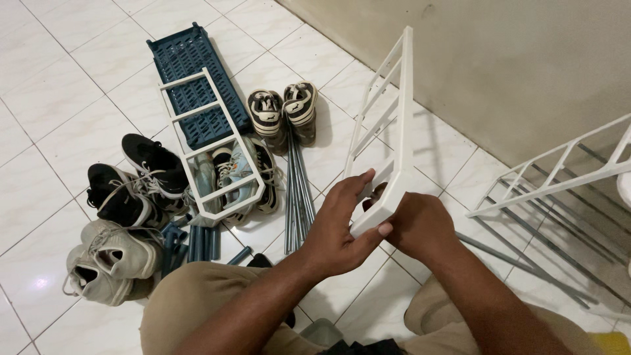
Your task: The person assembles a white shoe rack by inserting metal rods into plastic frames and wiping them with a red cloth. After assembling the rack, the person places several pairs of shoes onto the shelves.
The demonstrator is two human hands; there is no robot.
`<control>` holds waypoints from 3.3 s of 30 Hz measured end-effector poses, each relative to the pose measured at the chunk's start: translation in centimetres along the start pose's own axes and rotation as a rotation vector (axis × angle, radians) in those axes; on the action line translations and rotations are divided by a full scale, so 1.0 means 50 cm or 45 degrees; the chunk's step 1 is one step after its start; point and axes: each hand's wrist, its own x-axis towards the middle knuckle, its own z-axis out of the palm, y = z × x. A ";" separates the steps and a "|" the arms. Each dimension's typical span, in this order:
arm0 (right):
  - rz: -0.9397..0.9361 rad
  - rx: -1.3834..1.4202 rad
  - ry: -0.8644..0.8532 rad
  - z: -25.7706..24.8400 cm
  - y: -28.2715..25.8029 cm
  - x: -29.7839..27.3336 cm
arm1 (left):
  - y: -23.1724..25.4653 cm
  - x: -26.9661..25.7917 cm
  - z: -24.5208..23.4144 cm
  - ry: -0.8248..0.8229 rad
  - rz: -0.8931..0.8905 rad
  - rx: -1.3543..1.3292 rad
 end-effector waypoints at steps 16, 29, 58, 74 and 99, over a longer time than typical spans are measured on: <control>0.189 -0.059 -0.174 -0.006 -0.009 0.004 | -0.003 -0.006 -0.004 0.006 0.027 0.026; 0.098 -0.220 -0.078 -0.012 -0.024 0.005 | -0.007 -0.005 -0.008 0.044 0.010 -0.036; 0.068 -0.520 -0.024 0.012 -0.025 0.016 | -0.006 0.000 -0.020 0.047 -0.063 -0.017; 0.129 0.476 0.570 -0.040 0.138 0.037 | -0.163 0.046 0.029 -0.046 0.036 0.400; 0.211 0.809 0.466 0.034 0.207 0.048 | -0.572 0.040 0.289 -1.017 -0.405 1.084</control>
